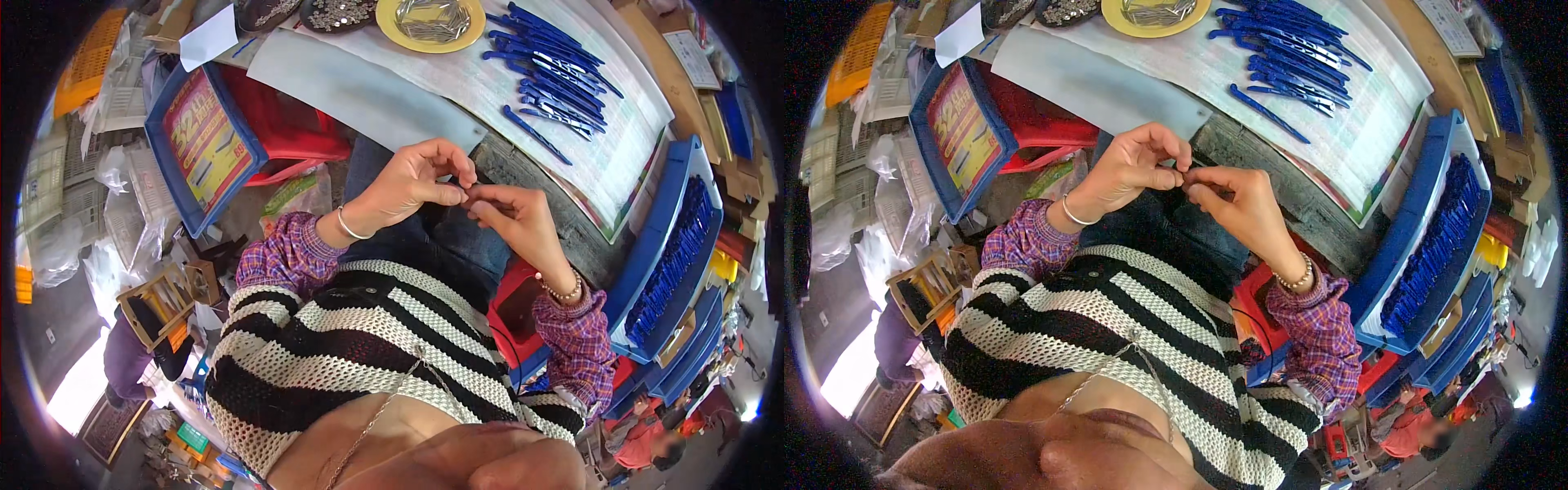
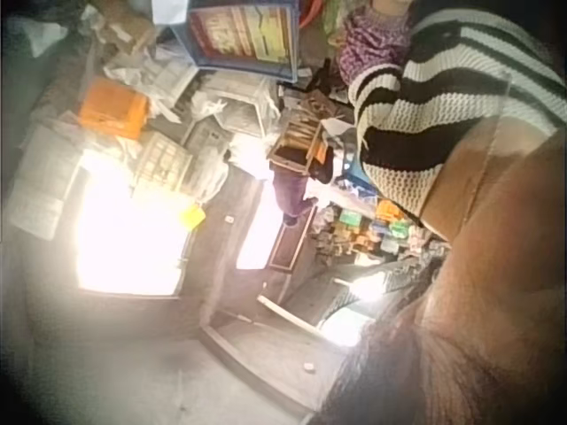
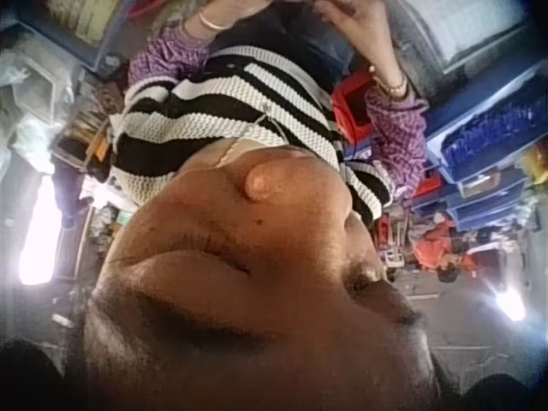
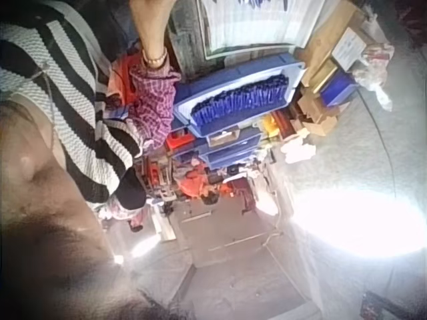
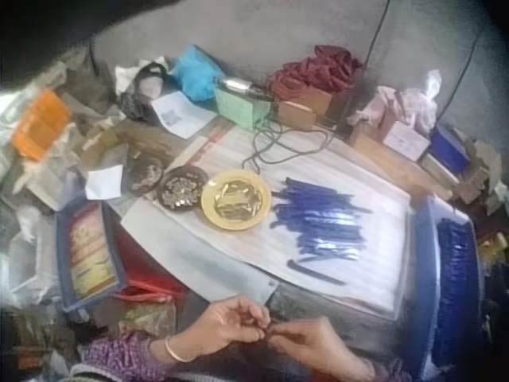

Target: Manually assembling components of blue ballpoint pens at a workstation.

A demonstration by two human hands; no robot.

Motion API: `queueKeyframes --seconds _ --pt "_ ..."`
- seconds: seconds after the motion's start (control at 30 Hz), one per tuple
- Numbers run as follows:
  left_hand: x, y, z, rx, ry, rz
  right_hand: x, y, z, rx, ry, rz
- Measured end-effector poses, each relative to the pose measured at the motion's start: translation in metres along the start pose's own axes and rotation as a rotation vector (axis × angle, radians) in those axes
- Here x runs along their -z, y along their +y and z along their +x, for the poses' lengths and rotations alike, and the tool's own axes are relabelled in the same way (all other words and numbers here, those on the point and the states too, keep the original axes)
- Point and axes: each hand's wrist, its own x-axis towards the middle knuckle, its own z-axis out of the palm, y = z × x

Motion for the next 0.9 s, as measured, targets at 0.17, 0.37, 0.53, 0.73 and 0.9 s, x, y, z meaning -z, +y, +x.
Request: queueKeyframes --seconds 0.17,0.37,0.53,0.73,0.9 --pt "-0.003 0.0 0.001 -0.03 0.02 0.17 -0.002 0.002 0.0 -0.078 0.003 0.126" --pt "-0.004 0.0 0.002 -0.001 -0.04 0.228 0.0 0.003 -0.001 -0.079 -0.011 0.124" --pt "-0.007 0.003 0.002 0.058 -0.063 0.233 0.0 -0.001 -0.002 -0.13 -0.026 0.145" --pt "-0.004 0.01 -0.001 0.152 -0.066 0.013 -0.002 -0.003 -0.001 -0.145 -0.065 0.265" --pt "0.008 -0.005 0.005 0.186 -0.085 -0.44 0.0 0.0 -0.005 0.053 0.004 0.155"
